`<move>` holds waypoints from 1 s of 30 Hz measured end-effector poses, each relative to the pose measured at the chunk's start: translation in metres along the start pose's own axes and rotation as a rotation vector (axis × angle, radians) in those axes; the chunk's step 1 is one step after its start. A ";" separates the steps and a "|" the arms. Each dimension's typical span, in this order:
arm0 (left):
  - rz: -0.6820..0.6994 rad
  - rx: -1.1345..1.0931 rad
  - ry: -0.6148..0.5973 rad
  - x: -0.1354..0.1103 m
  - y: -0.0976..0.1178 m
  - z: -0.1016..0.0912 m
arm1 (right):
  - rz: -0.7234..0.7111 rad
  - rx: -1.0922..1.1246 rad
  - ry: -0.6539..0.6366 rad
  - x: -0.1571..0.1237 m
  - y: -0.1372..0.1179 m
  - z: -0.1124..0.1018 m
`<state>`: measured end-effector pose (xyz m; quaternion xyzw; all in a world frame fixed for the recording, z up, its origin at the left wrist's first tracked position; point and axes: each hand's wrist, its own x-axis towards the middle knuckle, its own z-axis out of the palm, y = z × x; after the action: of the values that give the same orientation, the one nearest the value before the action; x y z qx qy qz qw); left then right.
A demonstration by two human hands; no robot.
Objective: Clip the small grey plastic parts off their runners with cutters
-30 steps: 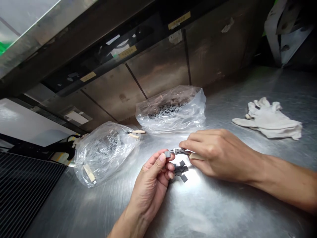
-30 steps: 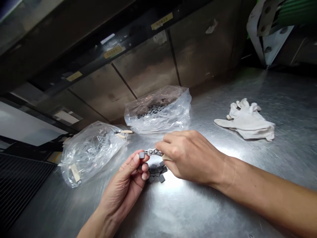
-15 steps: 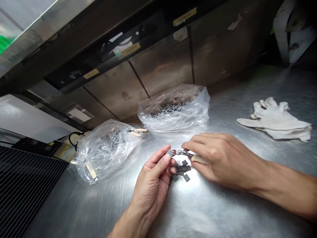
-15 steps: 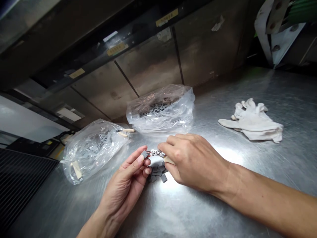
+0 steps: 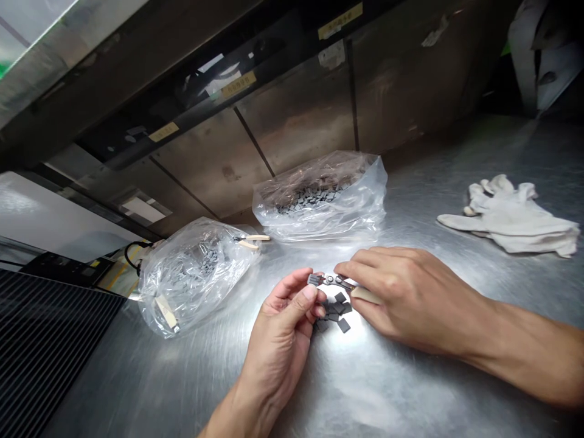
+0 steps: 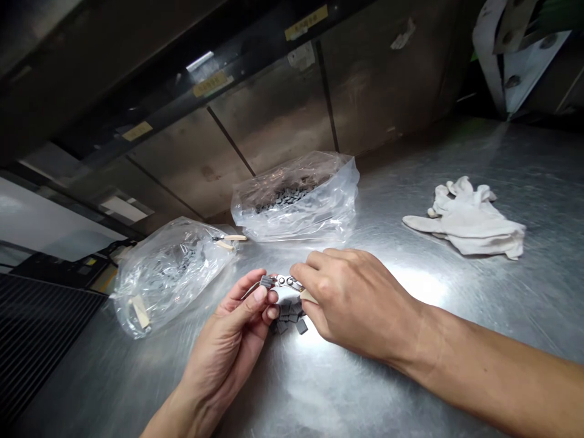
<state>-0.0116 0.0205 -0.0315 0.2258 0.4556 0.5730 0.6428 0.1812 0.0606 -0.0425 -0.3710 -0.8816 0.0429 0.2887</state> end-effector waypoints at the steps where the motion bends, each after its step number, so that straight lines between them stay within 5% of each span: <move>1: -0.001 0.003 -0.006 0.000 0.000 0.000 | 0.002 0.000 -0.004 0.000 0.000 0.000; 30: -0.035 0.205 0.066 -0.004 0.001 0.003 | 0.034 -0.053 -0.083 0.000 -0.005 -0.004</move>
<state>-0.0093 0.0174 -0.0276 0.2634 0.5365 0.5192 0.6109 0.1801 0.0566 -0.0372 -0.3915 -0.8871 0.0395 0.2413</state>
